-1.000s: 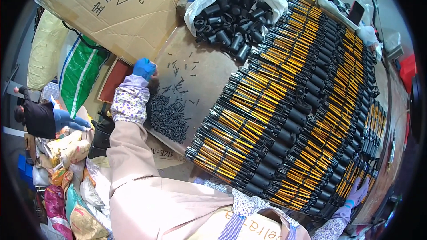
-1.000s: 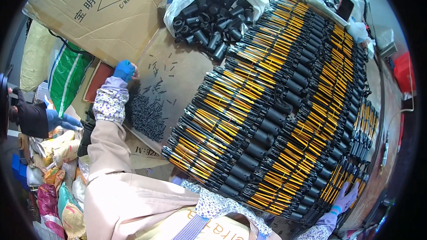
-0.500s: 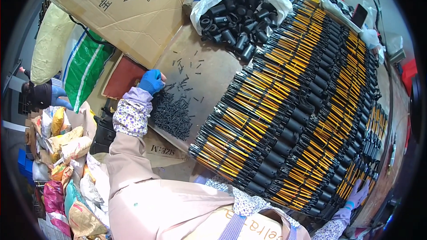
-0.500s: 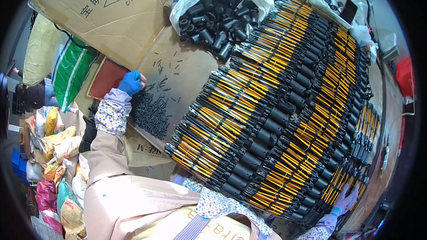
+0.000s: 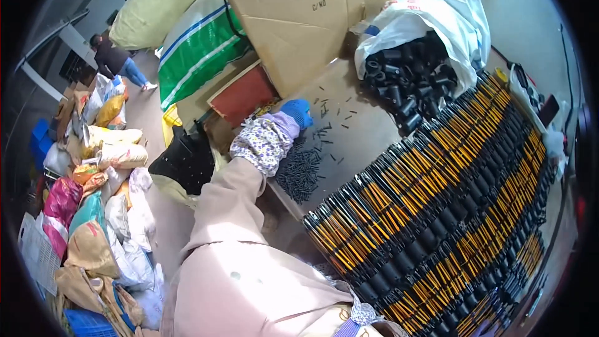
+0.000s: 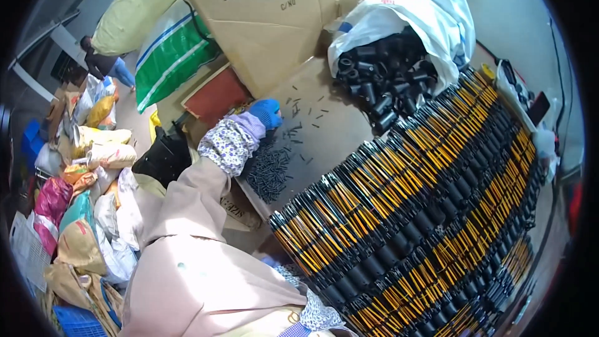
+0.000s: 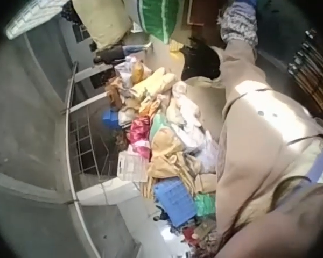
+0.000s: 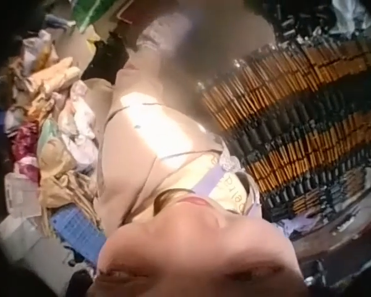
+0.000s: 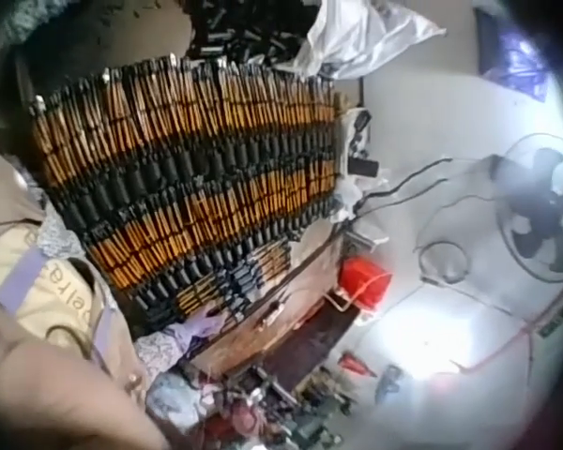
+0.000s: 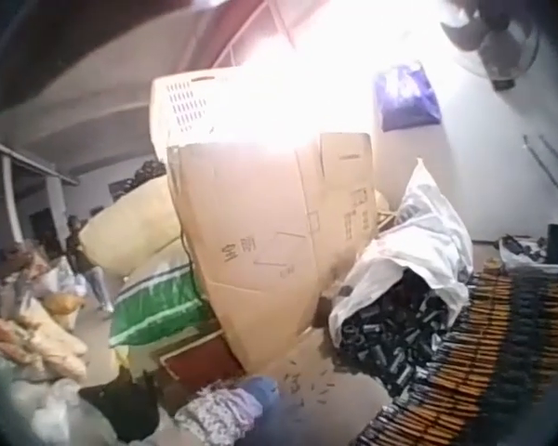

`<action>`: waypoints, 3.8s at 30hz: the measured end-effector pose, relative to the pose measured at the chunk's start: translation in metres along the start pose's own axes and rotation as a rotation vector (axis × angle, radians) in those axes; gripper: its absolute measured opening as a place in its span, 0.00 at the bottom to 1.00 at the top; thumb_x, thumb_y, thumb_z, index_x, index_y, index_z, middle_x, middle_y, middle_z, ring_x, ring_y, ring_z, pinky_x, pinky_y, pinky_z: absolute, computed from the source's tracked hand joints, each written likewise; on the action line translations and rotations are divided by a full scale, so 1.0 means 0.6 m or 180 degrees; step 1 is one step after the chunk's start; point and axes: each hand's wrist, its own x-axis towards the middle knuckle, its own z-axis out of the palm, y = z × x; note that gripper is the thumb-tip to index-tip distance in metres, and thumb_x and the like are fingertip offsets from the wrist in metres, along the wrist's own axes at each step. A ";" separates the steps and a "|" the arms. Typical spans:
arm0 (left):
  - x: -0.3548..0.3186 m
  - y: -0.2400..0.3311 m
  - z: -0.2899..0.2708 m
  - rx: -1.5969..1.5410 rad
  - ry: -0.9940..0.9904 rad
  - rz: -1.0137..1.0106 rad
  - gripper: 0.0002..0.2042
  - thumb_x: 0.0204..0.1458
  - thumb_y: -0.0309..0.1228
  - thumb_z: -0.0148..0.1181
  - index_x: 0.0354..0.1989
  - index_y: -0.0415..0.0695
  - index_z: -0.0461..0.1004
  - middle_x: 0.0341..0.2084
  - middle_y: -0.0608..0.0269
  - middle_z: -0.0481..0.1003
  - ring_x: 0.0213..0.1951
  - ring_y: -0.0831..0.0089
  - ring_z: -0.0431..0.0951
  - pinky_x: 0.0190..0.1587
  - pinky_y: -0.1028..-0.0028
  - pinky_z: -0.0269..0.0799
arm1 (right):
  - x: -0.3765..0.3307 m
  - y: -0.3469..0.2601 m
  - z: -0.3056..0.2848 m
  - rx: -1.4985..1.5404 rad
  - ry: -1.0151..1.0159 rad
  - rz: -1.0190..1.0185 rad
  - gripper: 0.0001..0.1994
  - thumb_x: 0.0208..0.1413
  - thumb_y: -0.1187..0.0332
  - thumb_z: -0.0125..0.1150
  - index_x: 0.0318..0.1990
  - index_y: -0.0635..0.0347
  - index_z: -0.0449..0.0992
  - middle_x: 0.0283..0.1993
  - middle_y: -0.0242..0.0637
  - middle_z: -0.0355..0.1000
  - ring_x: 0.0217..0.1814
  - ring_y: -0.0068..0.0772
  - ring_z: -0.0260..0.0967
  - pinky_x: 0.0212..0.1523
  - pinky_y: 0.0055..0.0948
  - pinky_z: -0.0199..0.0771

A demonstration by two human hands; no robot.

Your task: Using a pneumatic tool to process or assemble a large array of tool components arranged on a workbench.

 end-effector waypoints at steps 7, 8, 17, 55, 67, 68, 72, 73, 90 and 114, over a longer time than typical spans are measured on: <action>0.023 0.071 -0.038 -0.0492 0.0175 -0.0196 0.14 0.39 0.40 0.61 0.30 0.43 0.77 0.29 0.53 0.78 0.33 0.53 0.76 0.38 0.62 0.73 | -0.044 -0.007 -0.045 -0.0228 0.0288 0.0172 0.24 0.54 0.50 0.64 0.45 0.64 0.79 0.42 0.48 0.78 0.40 0.49 0.76 0.40 0.32 0.77; 0.030 0.066 -0.037 -0.0578 0.0159 -0.0306 0.15 0.40 0.40 0.61 0.31 0.42 0.77 0.30 0.52 0.78 0.35 0.52 0.76 0.39 0.63 0.73 | -0.045 -0.009 -0.043 -0.0216 0.0258 0.0268 0.24 0.54 0.49 0.63 0.45 0.64 0.78 0.42 0.48 0.78 0.41 0.49 0.76 0.41 0.33 0.77; 0.033 0.063 -0.011 -0.1203 0.0351 -0.0591 0.09 0.41 0.35 0.60 0.27 0.43 0.75 0.25 0.54 0.78 0.26 0.59 0.77 0.32 0.67 0.74 | -0.045 -0.024 -0.086 -0.0084 -0.0450 0.0892 0.32 0.53 0.41 0.58 0.52 0.63 0.74 0.51 0.49 0.74 0.53 0.51 0.69 0.56 0.38 0.67; 0.012 -0.010 -0.050 -0.1917 0.0249 -0.0202 0.06 0.39 0.28 0.62 0.24 0.39 0.76 0.15 0.59 0.75 0.17 0.64 0.74 0.25 0.73 0.71 | -0.044 0.125 0.089 -0.0270 -0.0589 0.0776 0.32 0.61 0.45 0.49 0.63 0.62 0.64 0.62 0.47 0.65 0.65 0.48 0.60 0.65 0.35 0.57; 0.068 0.050 -0.048 -0.0617 0.0177 0.0532 0.07 0.36 0.27 0.62 0.27 0.45 0.76 0.25 0.61 0.77 0.28 0.62 0.75 0.35 0.68 0.72 | -0.038 0.143 0.100 -0.0154 -0.0562 0.0891 0.33 0.60 0.44 0.49 0.63 0.62 0.64 0.64 0.47 0.64 0.65 0.48 0.60 0.66 0.35 0.57; 0.070 0.052 -0.049 -0.0589 0.0176 0.0615 0.07 0.36 0.25 0.62 0.27 0.45 0.75 0.24 0.62 0.76 0.27 0.64 0.74 0.34 0.68 0.71 | -0.038 0.142 0.101 -0.0138 -0.0556 0.0892 0.33 0.60 0.44 0.49 0.63 0.62 0.63 0.64 0.47 0.63 0.66 0.48 0.60 0.66 0.35 0.57; 0.073 0.052 -0.048 -0.0724 0.0057 0.0704 0.07 0.36 0.26 0.62 0.27 0.45 0.76 0.25 0.61 0.77 0.28 0.62 0.75 0.35 0.68 0.72 | -0.041 0.139 0.098 -0.0141 -0.0578 0.0944 0.33 0.61 0.44 0.49 0.64 0.62 0.63 0.65 0.47 0.63 0.66 0.47 0.59 0.66 0.35 0.57; 0.073 0.051 -0.048 -0.0804 -0.0001 0.0707 0.07 0.36 0.28 0.61 0.27 0.46 0.76 0.26 0.60 0.78 0.29 0.60 0.76 0.36 0.67 0.72 | -0.043 0.139 0.097 -0.0147 -0.0592 0.0971 0.33 0.61 0.44 0.49 0.64 0.62 0.63 0.65 0.47 0.62 0.66 0.47 0.59 0.66 0.35 0.57; 0.121 0.066 -0.031 -0.0954 -0.0208 -0.0304 0.04 0.39 0.26 0.64 0.25 0.43 0.77 0.19 0.63 0.76 0.21 0.68 0.75 0.29 0.71 0.72 | -0.036 0.135 0.100 -0.0323 -0.0623 0.0959 0.32 0.61 0.44 0.49 0.65 0.58 0.62 0.65 0.43 0.62 0.67 0.44 0.58 0.66 0.34 0.56; 0.103 0.017 -0.042 -0.0639 -0.0595 0.0026 0.05 0.37 0.31 0.60 0.21 0.45 0.78 0.17 0.63 0.77 0.22 0.62 0.76 0.29 0.69 0.72 | -0.035 0.148 0.109 -0.0186 -0.0572 0.0901 0.32 0.61 0.45 0.50 0.64 0.59 0.63 0.64 0.44 0.63 0.67 0.44 0.59 0.66 0.33 0.57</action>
